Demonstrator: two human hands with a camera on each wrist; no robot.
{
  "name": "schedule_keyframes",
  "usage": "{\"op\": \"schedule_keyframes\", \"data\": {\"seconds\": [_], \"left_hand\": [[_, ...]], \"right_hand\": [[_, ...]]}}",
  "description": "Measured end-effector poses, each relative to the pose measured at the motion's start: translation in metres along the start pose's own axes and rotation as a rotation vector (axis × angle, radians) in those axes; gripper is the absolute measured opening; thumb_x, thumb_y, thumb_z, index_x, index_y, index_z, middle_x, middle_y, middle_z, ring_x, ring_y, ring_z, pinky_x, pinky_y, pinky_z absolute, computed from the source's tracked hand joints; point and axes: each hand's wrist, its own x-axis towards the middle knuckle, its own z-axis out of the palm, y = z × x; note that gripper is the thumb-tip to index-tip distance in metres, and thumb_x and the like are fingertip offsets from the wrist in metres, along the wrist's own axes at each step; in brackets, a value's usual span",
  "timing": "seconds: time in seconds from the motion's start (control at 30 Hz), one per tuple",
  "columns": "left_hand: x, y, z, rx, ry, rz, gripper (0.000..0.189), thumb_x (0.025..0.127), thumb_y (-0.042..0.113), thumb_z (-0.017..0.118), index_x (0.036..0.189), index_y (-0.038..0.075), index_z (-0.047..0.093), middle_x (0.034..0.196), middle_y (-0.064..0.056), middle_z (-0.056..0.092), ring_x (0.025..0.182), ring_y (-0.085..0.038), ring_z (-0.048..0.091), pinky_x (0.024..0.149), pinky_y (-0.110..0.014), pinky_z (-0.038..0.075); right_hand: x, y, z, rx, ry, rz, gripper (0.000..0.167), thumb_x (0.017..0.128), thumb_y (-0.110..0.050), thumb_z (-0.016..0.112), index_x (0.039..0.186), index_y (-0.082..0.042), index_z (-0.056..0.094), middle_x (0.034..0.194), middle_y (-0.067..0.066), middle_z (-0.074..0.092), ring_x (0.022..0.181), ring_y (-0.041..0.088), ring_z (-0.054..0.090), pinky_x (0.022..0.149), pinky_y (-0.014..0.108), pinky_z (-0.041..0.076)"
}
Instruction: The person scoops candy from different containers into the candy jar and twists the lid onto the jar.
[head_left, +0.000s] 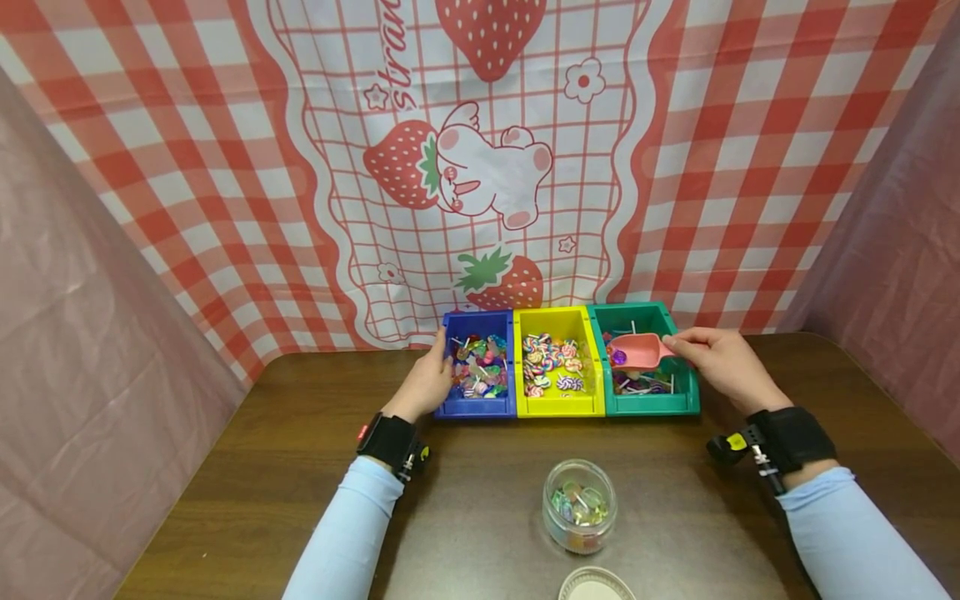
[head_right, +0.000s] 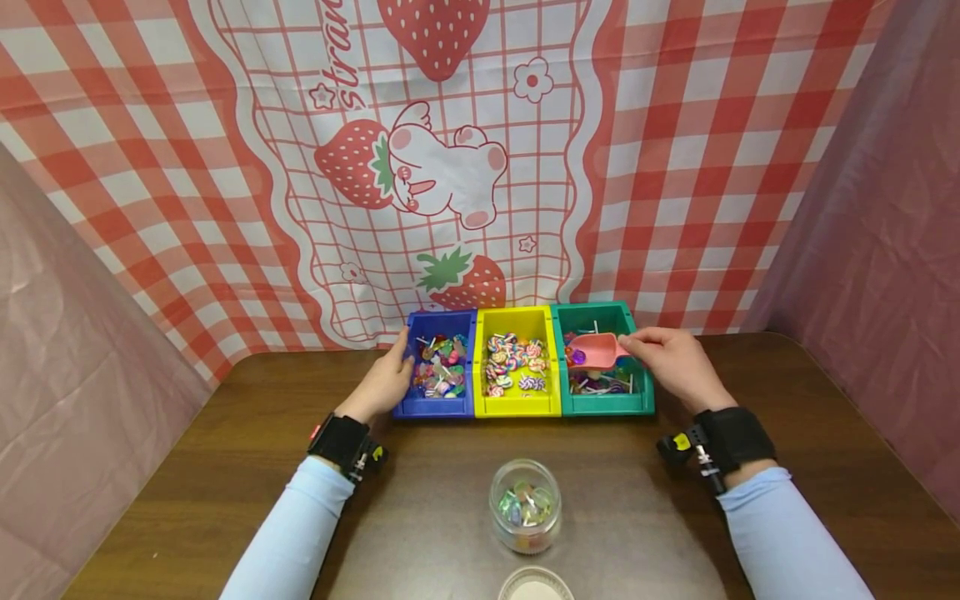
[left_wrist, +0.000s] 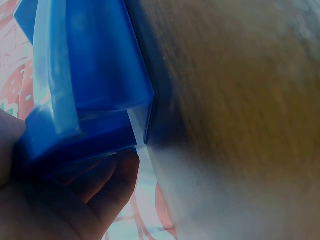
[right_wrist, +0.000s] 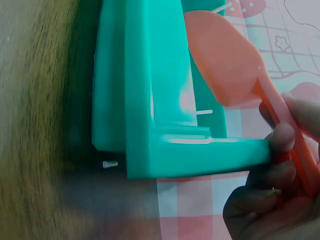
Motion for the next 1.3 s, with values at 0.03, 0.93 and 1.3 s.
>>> {"op": "schedule_keyframes", "data": {"seconds": [0.03,0.93,1.3], "left_hand": [[0.000,0.000,0.000,0.004,0.002,0.003,0.061,0.105,0.009,0.041,0.158,-0.004,0.013,0.145,-0.029,0.045,0.120,-0.034,0.056,0.102,-0.047,0.042],[0.001,0.000,0.000,-0.004,-0.025,-0.032,0.061,0.107,0.012,0.039,0.159,0.001,0.010,0.146,-0.026,0.046,0.100,-0.028,0.061,0.084,-0.043,0.046],[0.000,0.000,-0.001,-0.009,-0.031,-0.022,0.061,0.107,0.011,0.039,0.159,0.001,0.010,0.143,-0.027,0.048,0.086,-0.027,0.061,0.077,-0.041,0.046]], "right_hand": [[0.000,0.001,0.000,0.005,-0.004,0.000,0.061,0.099,-0.054,0.053,0.120,0.001,0.068,0.111,0.022,0.064,0.095,0.033,0.050,0.076,0.039,0.047],[0.003,0.020,0.000,0.112,0.010,0.059,0.068,0.100,-0.056,0.049,0.127,0.005,0.062,0.125,0.025,0.056,0.109,0.035,0.046,0.091,0.047,0.041],[0.004,0.011,0.001,-0.008,0.024,0.010,0.070,0.098,-0.058,0.050,0.129,0.003,0.063,0.125,0.026,0.060,0.108,0.039,0.049,0.090,0.056,0.043]]}}
